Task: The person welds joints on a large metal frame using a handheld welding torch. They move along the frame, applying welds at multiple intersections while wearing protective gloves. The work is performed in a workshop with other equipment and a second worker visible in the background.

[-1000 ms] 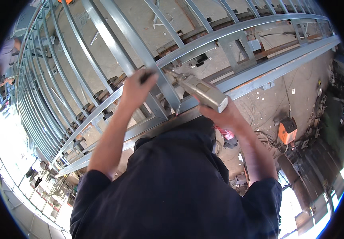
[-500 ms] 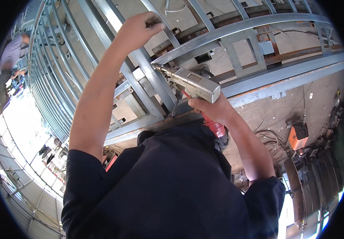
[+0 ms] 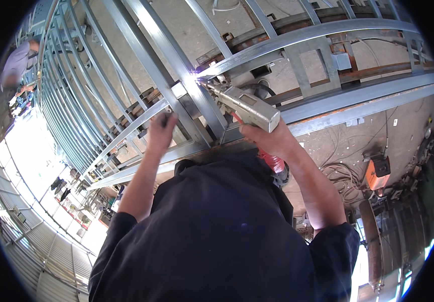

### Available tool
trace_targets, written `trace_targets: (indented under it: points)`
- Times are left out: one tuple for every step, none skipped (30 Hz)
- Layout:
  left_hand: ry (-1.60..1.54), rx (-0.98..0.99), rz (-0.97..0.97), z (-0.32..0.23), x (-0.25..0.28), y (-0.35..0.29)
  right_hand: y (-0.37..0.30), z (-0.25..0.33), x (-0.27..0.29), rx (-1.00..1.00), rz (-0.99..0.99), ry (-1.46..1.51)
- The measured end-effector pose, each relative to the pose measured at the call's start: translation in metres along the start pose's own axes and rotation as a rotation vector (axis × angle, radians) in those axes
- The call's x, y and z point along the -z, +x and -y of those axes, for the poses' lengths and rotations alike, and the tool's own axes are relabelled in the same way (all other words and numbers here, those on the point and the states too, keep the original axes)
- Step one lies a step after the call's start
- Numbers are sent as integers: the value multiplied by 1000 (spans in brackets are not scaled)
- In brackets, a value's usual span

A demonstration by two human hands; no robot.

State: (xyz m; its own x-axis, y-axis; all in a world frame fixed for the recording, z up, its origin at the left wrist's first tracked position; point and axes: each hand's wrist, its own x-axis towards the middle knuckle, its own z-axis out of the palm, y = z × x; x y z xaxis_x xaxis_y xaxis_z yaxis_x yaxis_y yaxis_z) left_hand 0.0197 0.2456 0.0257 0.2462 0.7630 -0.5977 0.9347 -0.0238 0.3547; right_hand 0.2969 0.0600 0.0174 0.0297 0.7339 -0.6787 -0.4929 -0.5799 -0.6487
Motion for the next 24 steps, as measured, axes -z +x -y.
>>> trace_targets:
  points:
    - [-13, 33, 60, 19, -9, -17, -1, 1, -2, 8, -12, -8]
    - [-25, 67, 117, 38, -19, -33, -1, 2, -3, 0, -14, -11]
    - [-27, 101, 149, 48, -23, -49, -1, 2, -3, -11, -13, -13]
    - [-32, 133, 181, 59, -29, -64, -1, 2, -3, -21, -14, -19]
    - [-44, 165, 205, 75, -35, -75, -1, 0, -3, -20, -14, -16]
    - [-56, 197, 228, 92, -42, -85, -1, -3, -3, -18, -13, -14]
    - [-71, 226, 248, 110, -49, -92, 0, -5, -3, -14, -12, -15]
    - [-100, 337, 312, 123, -53, -96, 1, -6, -2, -26, -19, -66]
    - [-217, 402, 293, 127, -53, -100, 2, -8, -2, -24, -19, -65]
    - [-334, 465, 272, 131, -54, -103, 3, -8, -1, -22, -19, -64]
    - [-451, 482, 258, 140, -59, -104, 2, -6, -2, -33, -25, -74]
    - [-569, 499, 239, 146, -65, -106, 1, -3, -2, -43, -28, -85]
    - [-687, 514, 220, 153, -69, -108, 0, -1, -2, -53, -31, -95]
    - [-732, 540, 212, 159, -73, -110, 0, -2, -2, -47, -20, -94]
    - [-777, 566, 205, 158, -76, -110, 1, -4, -1, -42, -10, -93]
    - [-822, 591, 198, 157, -77, -111, 1, -5, 0, -36, 0, -92]
    - [-826, 585, 194, 160, -79, -112, 1, -5, 0, -27, 5, -86]
    - [-829, 580, 190, 161, -81, -113, 1, -5, 0, -18, 11, -79]
    - [-832, 574, 187, 163, -82, -114, 0, -6, 0, -9, 16, -72]
    - [-848, 569, 180, 164, -83, -115, -1, -5, -1, -9, 14, -71]
    - [-866, 563, 173, 157, -81, -115, -1, -4, -2, -9, 13, -70]
    - [-883, 557, 166, 153, -80, -116, -2, -4, -2, -9, 11, -69]
    - [-867, 553, 185, 157, -82, -116, -2, -5, -1, -3, 12, -72]
    - [-849, 549, 203, 160, -81, -115, -3, -6, -1, 4, 13, -73]
